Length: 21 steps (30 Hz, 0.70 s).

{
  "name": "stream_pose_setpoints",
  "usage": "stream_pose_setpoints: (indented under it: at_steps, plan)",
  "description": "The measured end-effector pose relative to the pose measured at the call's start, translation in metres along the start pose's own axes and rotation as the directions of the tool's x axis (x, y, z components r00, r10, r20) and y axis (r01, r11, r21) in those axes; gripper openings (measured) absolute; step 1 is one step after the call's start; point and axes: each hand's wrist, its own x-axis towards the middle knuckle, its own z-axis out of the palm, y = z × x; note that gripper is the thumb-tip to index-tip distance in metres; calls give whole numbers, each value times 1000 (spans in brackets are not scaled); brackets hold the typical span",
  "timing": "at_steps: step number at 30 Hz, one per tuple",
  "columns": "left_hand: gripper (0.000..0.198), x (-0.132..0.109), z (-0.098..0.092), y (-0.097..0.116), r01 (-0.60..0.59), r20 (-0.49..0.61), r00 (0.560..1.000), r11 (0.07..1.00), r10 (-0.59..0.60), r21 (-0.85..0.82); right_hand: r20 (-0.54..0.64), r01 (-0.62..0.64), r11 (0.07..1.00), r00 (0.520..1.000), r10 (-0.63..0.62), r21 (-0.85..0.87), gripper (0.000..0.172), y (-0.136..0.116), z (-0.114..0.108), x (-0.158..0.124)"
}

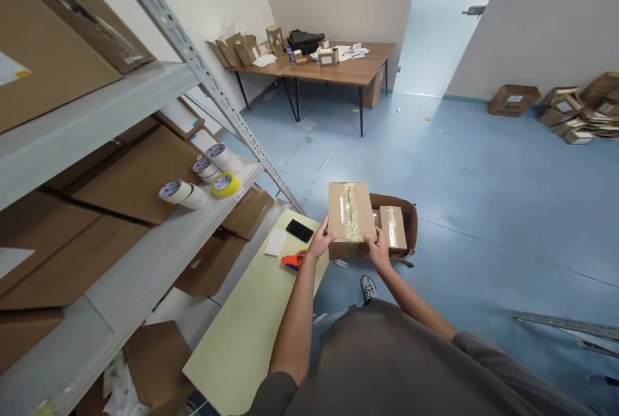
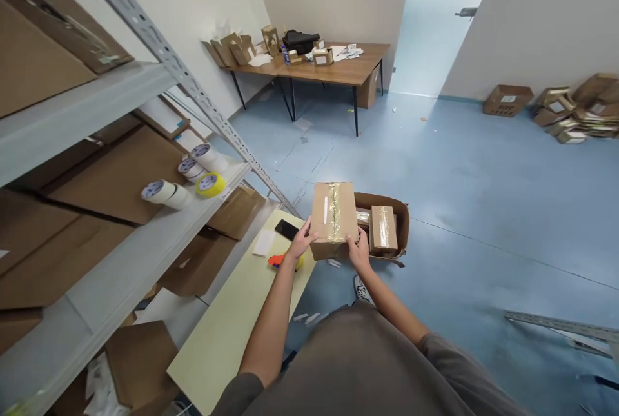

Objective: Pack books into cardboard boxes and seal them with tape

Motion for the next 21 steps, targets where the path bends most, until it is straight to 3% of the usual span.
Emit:
stream_pose_setpoints:
  at_steps: [6, 8, 10, 12, 15, 21]
  plan:
    - [112, 60, 68, -21, 28, -52, 998, 993, -34, -112, 28, -3, 999, 1000, 2, 36, 65, 11, -57, 109]
    - [118, 70, 86, -27, 94, -43, 994, 985, -102, -144, 58, 27, 999, 998, -29, 32, 62, 8, -75, 152]
    - [115, 78, 95, -30, 178, -61, 980, 974, -188, -141, 86, -27, 999, 996, 30, -34, 66, 5, -88, 190]
    - [105, 82, 93, -29, 207, -139, 965, 972, -222, -111, 27, -92, 992, 995, 94, -91, 73, 1, -97, 218]
    - [84, 82, 73, -22, 165, -272, 947, 985, -172, -49, -38, -89, 987, 996, 85, -134, 73, -7, -100, 240]
    - [58, 65, 23, -12, 92, -452, 888, 996, -87, -12, 54, 77, 992, 996, -72, -101, 67, -41, -70, 237]
